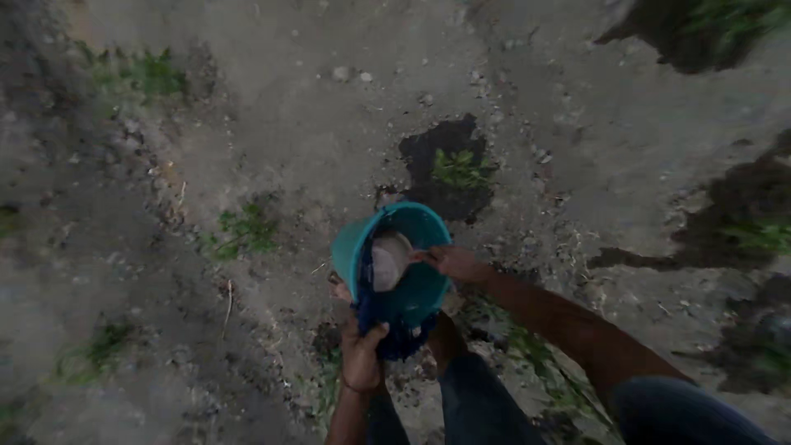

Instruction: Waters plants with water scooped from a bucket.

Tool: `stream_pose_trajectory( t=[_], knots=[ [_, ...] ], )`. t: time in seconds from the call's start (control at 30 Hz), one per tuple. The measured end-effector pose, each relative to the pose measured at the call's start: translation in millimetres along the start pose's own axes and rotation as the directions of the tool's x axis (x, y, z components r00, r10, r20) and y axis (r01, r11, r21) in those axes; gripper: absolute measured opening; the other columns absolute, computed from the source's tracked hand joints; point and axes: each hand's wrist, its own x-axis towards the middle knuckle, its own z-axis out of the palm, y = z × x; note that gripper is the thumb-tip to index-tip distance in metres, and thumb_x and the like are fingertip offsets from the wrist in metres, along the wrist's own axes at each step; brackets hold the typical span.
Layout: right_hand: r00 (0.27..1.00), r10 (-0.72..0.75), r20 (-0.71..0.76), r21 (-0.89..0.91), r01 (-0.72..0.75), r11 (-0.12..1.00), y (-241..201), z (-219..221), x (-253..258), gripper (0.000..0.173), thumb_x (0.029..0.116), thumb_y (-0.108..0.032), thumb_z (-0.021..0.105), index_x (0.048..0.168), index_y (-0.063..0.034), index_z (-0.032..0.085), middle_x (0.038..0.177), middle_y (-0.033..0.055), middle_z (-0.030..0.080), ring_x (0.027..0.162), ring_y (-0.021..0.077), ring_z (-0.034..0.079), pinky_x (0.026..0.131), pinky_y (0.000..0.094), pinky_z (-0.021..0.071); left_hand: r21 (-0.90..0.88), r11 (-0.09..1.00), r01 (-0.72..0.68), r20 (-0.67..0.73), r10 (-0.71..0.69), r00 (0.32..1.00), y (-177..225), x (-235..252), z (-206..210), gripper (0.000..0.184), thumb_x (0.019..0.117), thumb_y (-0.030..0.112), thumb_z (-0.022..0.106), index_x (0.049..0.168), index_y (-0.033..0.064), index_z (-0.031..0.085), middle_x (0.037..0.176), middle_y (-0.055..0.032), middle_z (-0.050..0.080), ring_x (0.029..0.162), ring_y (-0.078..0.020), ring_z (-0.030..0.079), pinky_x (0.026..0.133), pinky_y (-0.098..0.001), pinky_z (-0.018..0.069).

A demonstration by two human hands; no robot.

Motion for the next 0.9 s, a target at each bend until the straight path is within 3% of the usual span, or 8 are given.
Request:
stream_pose_trajectory(
  t=[0.13, 0.2, 0.27, 0.37, 0.43, 0.5, 0.73, 0.9],
  knots=[
    [0.975, 0.054, 0.214, -0.124, -0.027, 0.992, -21.3, -4.5, 78.5, 0.052, 0.1043, 0.001, 0.043, 0.155, -0.0103, 0.043, 0.137, 0.034, 0.054, 0.121, 0.0556, 0.057, 0.095, 0.0673, 0.0489, -0.052, 0.998, -0.033, -0.03, 0.031, 0.999, 10.4, -0.7, -48.7, 0.022, 0.0791, -0.003, 0.061, 0.1, 0.0002, 0.067, 0.084, -0.0046, 0.072, 0.074, -0.0123, 0.07, 0.069, -0.031, 0.0612],
    [0.901, 0.163, 0.401, 0.032, -0.191, 0.981, -66.0, 3.7, 89.5, 0.055, 0.1005, -0.005, 0.053, 0.155, -0.013, 0.045, 0.139, 0.0311, 0.056, 0.124, 0.053, 0.057, 0.099, 0.0693, 0.0473, -0.092, 0.995, -0.037, -0.069, 0.031, 0.997, 12.2, 9.4, -73.5, 0.02, 0.08, -0.002, 0.061, 0.099, 0.0, 0.067, 0.084, -0.0046, 0.072, 0.074, -0.0121, 0.07, 0.069, -0.0309, 0.0607],
    [0.836, 0.159, 0.525, 0.279, -0.345, 0.896, -105.8, 21.3, 99.2, 0.042, 0.1003, -0.015, 0.061, 0.14, -0.0021, 0.059, 0.126, 0.0297, 0.064, 0.116, 0.0459, 0.062, 0.1, 0.0641, 0.0483, -0.141, 0.99, -0.026, -0.114, 0.01, 0.993, 12.6, 19.8, -98.0, 0.023, 0.0813, -0.003, 0.061, 0.104, -0.0016, 0.065, 0.085, -0.0055, 0.072, 0.075, -0.0126, 0.07, 0.069, -0.0316, 0.0611],
    [0.77, 0.057, 0.636, 0.595, -0.536, 0.599, -137.8, 48.3, 122.7, 0.031, 0.104, -0.02, 0.059, 0.129, -0.0011, 0.062, 0.082, 0.0055, 0.06, 0.06, 0.0112, 0.052, 0.055, 0.0282, 0.0468, -0.224, 0.974, -0.011, -0.179, -0.031, 0.983, 2.9, 26.8, -139.4, 0.033, 0.0816, -0.002, 0.06, 0.114, -0.0032, 0.061, 0.089, -0.0063, 0.072, 0.077, -0.0134, 0.071, 0.071, -0.0327, 0.0616],
    [0.714, -0.038, 0.699, 0.69, -0.66, 0.297, -151.6, 54.7, 138.4, 0.028, 0.1042, -0.014, 0.053, 0.13, -0.0048, 0.057, 0.076, -0.0037, 0.055, 0.05, 0.0016, 0.043, 0.044, 0.0177, 0.0369, -0.283, 0.959, 0.005, -0.222, -0.071, 0.972, -10.0, 28.2, -169.6, 0.032, 0.0812, -0.001, 0.06, 0.113, -0.002, 0.061, 0.087, -0.0062, 0.072, 0.076, -0.0138, 0.071, 0.07, -0.0327, 0.0618],
    [0.682, -0.09, 0.726, 0.682, -0.698, 0.219, -165.2, 58.8, 150.2, 0.033, 0.1036, -0.011, 0.052, 0.136, -0.0085, 0.056, 0.077, -0.0052, 0.056, 0.05, -0.0005, 0.04, 0.043, 0.016, 0.0335, -0.315, 0.949, 0.005, -0.282, -0.098, 0.954, -23.6, 31.1, -200.2, 0.028, 0.0802, 0.0, 0.06, 0.108, -0.0005, 0.062, 0.084, -0.0051, 0.071, 0.073, -0.0133, 0.07, 0.067, -0.0327, 0.0611],
    [0.747, -0.206, 0.632, 0.775, -0.61, 0.165, -214.4, 58.0, 176.9, 0.025, 0.098, -0.007, 0.05, 0.121, -0.0093, 0.06, 0.073, -0.0072, 0.056, 0.047, -0.0023, 0.04, 0.042, 0.0141, 0.0342, -0.362, 0.929, -0.08, -0.501, -0.121, 0.857, -44.0, 43.0, -295.8, 0.014, 0.0838, -0.001, 0.054, 0.094, 0.0048, 0.062, 0.073, 0.0012, 0.069, 0.063, -0.0074, 0.067, 0.059, -0.0274, 0.0591],
    [0.872, -0.053, 0.487, 0.872, -0.481, 0.095, -252.0, 48.8, 222.2, 0.023, 0.1005, -0.007, 0.048, 0.122, -0.0069, 0.057, 0.077, -0.0054, 0.058, 0.051, -0.0009, 0.044, 0.045, 0.0148, 0.0376, -0.36, 0.924, -0.131, -0.583, -0.113, 0.804, -49.9, 49.0, -347.0, 0.02, 0.0828, 0.001, 0.056, 0.103, 0.0029, 0.06, 0.079, 0.0007, 0.069, 0.07, -0.0075, 0.068, 0.065, -0.0284, 0.06]
  ],
)
